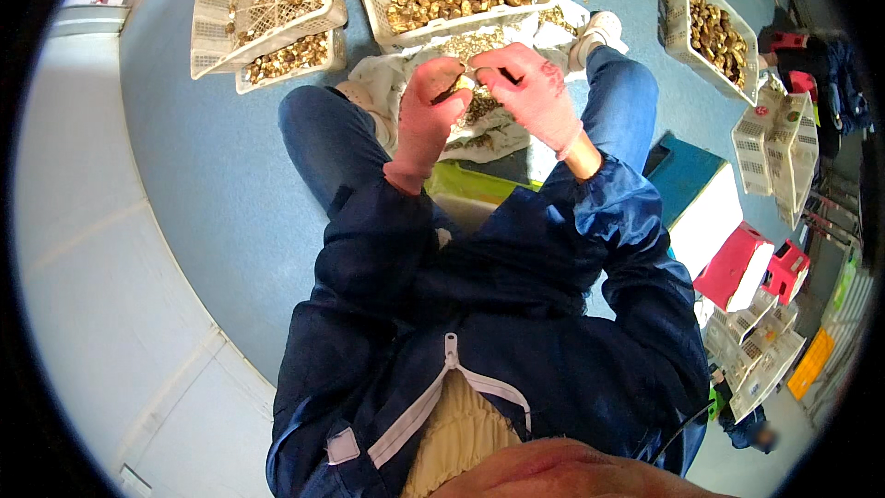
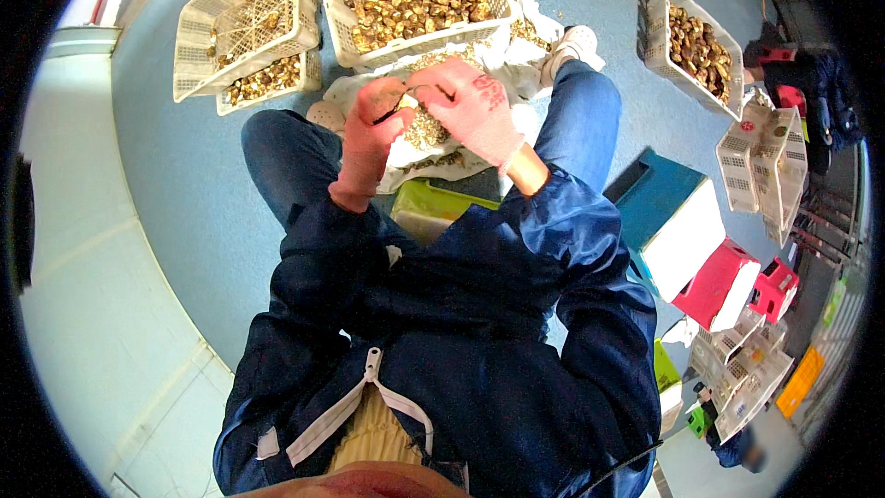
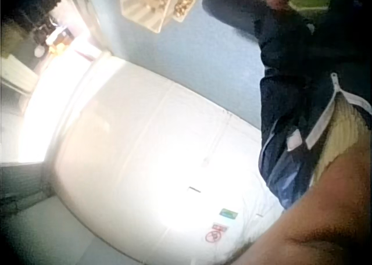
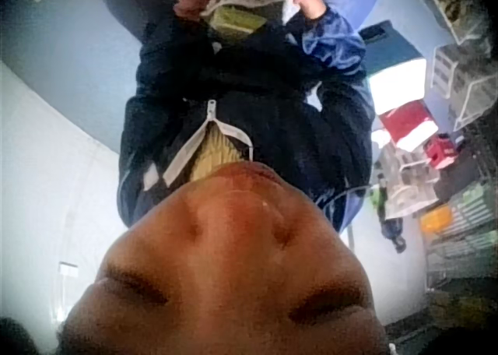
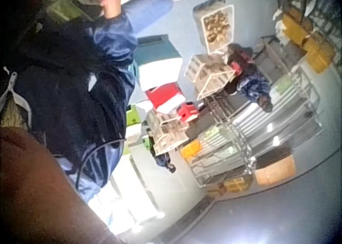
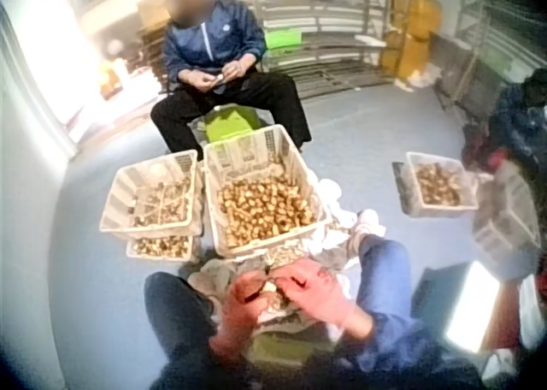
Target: The person sorts small bulbs from a central pile into various plastic baskets by hand while sitting on the floor.
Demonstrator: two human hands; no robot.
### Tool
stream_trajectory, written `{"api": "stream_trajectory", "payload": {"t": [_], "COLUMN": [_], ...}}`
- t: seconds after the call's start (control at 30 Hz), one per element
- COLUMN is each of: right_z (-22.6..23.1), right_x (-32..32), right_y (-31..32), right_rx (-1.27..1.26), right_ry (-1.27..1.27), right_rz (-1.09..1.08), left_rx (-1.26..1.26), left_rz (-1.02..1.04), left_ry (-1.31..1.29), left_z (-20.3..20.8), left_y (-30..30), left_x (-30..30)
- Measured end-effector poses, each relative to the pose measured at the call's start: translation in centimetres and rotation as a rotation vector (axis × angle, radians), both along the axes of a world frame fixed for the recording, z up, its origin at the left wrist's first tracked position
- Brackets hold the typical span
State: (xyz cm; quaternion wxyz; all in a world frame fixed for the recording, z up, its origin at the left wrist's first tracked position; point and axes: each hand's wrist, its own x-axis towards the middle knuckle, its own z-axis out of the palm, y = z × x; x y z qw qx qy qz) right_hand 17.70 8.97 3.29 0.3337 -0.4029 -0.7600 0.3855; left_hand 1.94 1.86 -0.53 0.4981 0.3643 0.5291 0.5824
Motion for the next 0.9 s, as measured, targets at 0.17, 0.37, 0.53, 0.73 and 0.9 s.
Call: {"api": "stream_trajectory", "payload": {"t": [0.17, 0.37, 0.53, 0.73, 0.9], "right_z": [0.0, 0.0, 0.5, 0.7, 0.2], "right_x": [0.4, 0.5, 0.6, 1.0, 0.6], "right_y": [0.4, 0.4, 0.2, 0.3, 0.6], "right_rx": [0.01, 0.005, -0.052, -0.08, 0.046], "right_ry": [-0.049, -0.059, -0.014, -0.005, -0.073], "right_rz": [-0.08, 0.021, 0.028, -0.025, 0.018], "left_rx": [-0.078, -0.088, -0.08, -0.112, -0.115], "left_rz": [-0.019, -0.012, -0.023, -0.024, -0.014], "left_ry": [-0.092, -0.046, -0.261, -0.311, -0.313], "left_z": [0.8, 0.3, 0.7, 0.5, 0.4], "left_y": [0.2, 0.1, 0.0, 0.1, 0.1], "left_x": [0.0, -0.1, -0.1, -0.1, -0.2]}}
